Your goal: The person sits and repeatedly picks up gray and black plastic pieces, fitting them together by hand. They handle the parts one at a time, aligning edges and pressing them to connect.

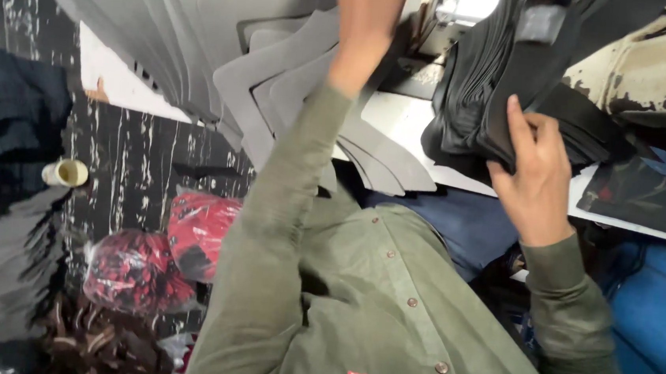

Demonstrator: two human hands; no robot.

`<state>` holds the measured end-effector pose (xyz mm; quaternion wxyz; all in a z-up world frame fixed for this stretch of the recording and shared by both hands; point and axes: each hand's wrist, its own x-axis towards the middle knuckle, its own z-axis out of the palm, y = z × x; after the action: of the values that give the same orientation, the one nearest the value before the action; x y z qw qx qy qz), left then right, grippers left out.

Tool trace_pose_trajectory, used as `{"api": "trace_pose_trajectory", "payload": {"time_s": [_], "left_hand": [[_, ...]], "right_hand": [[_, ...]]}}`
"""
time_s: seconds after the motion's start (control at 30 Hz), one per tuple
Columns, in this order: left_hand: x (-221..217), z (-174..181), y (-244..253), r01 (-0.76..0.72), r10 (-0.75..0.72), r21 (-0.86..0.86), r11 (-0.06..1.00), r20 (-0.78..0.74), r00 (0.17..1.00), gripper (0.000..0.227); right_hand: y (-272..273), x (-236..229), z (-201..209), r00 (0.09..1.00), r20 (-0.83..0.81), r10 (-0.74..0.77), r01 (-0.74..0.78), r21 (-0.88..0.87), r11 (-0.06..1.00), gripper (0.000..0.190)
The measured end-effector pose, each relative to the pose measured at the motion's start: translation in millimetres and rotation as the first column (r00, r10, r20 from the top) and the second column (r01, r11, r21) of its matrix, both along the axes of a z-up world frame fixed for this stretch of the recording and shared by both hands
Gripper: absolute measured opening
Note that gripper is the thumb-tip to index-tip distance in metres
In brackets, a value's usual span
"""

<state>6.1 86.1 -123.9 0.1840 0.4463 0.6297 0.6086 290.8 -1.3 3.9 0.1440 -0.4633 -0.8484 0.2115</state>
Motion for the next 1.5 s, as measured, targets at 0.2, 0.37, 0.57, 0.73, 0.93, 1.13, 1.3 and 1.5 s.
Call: {"api": "trace_pose_trajectory", "payload": {"time_s": [0.2, 0.37, 0.57, 0.73, 0.93, 1.13, 1.3, 1.5], "left_hand": [[58.4, 78.4, -142.1, 0.104, -0.059, -0.297, 0.949, 0.156, 0.986, 0.018], [87.0, 91.8, -160.5, 0.217, -0.234, -0.247, 0.944, -0.041, 0.971, 0.018], [119.1, 92.7, -145.7, 0.412, -0.413, -0.305, 0.859, 0.065, 0.909, 0.021], [124.1, 121.6, -132.9, 0.44, -0.419, -0.298, 0.847, 0.133, 0.898, 0.033], [140.2, 113.6, -145.8, 0.446, -0.443, -0.039, 0.894, -0.227, 0.867, 0.03], [134.1, 95.4, -161.9, 0.556, -0.584, -0.199, 0.807, -0.129, 0.802, 0.034], [116.6, 79.1, -168.3, 0.54, -0.582, -0.438, 0.718, 0.048, 0.812, 0.037], [136.2, 11.0, -170.0, 0.698, -0.428, -0.377, 0.608, 0.585, 0.689, 0.031]], "right_hand": [[9.8, 11.4, -1.7, 0.996, -0.036, 0.079, -0.081, -0.063, 0.995, 0.084], [14.3, 45.7, -29.6, 0.957, -0.26, -0.126, 0.04, -0.314, 0.949, 0.038], [33.6, 63.4, -32.0, 0.484, -0.61, -0.627, -0.119, -0.756, 0.643, 0.032], [25.2, 66.0, -46.1, 0.497, -0.625, -0.602, -0.175, -0.752, 0.636, 0.034], [20.2, 52.7, -6.4, 0.509, -0.653, -0.56, -0.144, -0.707, 0.693, 0.016], [49.0, 108.9, -15.1, 0.489, -0.625, -0.608, -0.019, -0.705, 0.709, 0.036], [82.6, 112.9, -56.5, 0.707, -0.528, -0.47, 0.187, -0.501, 0.845, 0.044], [57.9, 13.2, -38.2, 0.98, 0.153, 0.129, -0.171, 0.307, 0.936, 0.053]]}}
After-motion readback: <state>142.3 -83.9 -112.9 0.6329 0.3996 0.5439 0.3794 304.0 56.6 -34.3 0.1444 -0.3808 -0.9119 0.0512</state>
